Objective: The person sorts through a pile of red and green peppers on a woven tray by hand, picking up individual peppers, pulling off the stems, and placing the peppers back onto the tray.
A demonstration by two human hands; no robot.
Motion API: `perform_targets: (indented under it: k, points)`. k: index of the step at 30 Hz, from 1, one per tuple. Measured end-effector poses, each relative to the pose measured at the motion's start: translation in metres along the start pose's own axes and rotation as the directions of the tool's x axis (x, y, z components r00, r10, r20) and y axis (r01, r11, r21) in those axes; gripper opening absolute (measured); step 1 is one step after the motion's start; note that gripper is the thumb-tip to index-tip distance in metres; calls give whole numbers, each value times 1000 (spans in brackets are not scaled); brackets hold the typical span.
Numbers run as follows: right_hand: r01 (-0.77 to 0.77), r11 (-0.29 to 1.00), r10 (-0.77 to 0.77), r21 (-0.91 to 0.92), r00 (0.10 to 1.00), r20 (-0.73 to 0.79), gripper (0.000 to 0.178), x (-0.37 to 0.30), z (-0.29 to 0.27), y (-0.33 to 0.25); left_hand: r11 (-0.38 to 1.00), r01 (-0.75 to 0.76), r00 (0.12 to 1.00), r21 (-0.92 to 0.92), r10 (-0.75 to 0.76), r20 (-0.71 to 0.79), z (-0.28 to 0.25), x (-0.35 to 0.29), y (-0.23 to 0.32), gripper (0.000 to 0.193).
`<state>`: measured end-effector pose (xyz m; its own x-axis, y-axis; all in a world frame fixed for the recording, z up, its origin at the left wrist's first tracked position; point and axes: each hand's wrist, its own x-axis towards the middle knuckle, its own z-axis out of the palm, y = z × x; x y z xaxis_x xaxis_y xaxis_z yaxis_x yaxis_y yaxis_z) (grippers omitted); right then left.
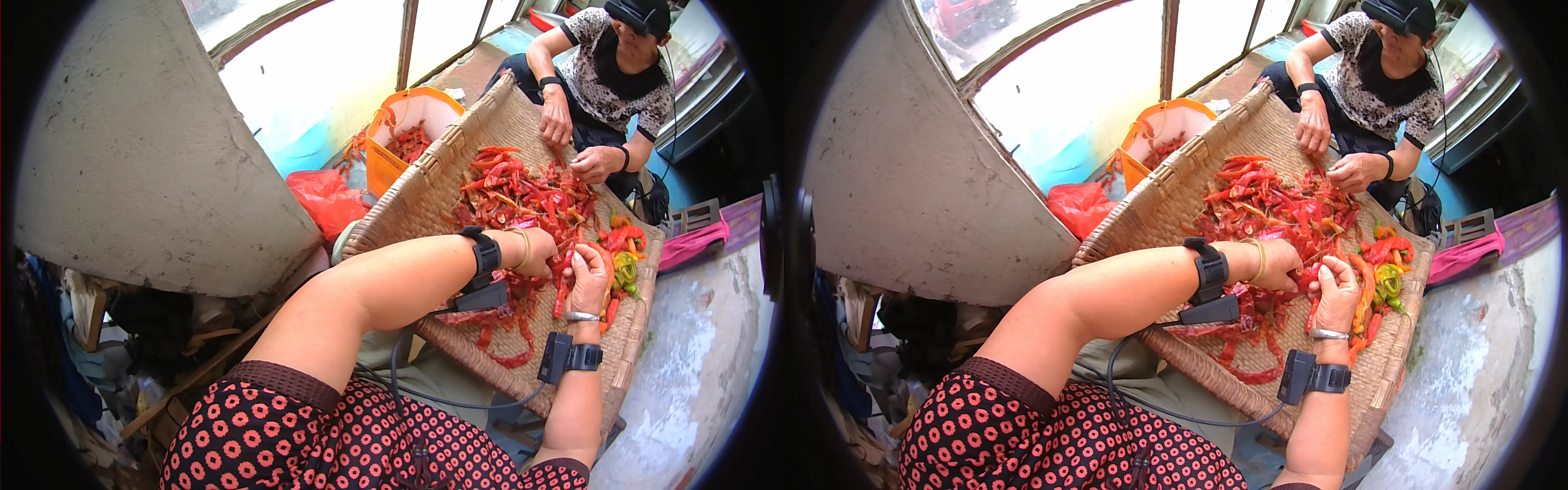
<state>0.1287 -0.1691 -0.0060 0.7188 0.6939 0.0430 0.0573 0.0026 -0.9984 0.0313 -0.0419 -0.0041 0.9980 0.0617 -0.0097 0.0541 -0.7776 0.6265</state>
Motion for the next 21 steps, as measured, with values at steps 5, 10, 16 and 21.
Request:
perform_targets:
  k: [5, 10, 16, 21]
  points:
    - [-2, 993, 11, 117, 997, -73, 11, 2, -7, 1, 956, 113, 994, -272, -110, 26, -8, 0, -1, 22]
    - [15, 994, 3, 104, 986, -169, 10, 5, -12, -1, 687, 5, 977, -727, -157, -142, -22, 1, -9, 16]
    - [-61, 998, 60, -12, 994, -87, 11, 0, -9, 4, 990, 42, 891, -138, -100, -443, -37, -2, -19, 17]
    - [-72, 990, 71, -119, 997, -11, 11, -2, -5, 3, 512, -160, 812, -844, -419, -407, -53, -1, -22, 17]
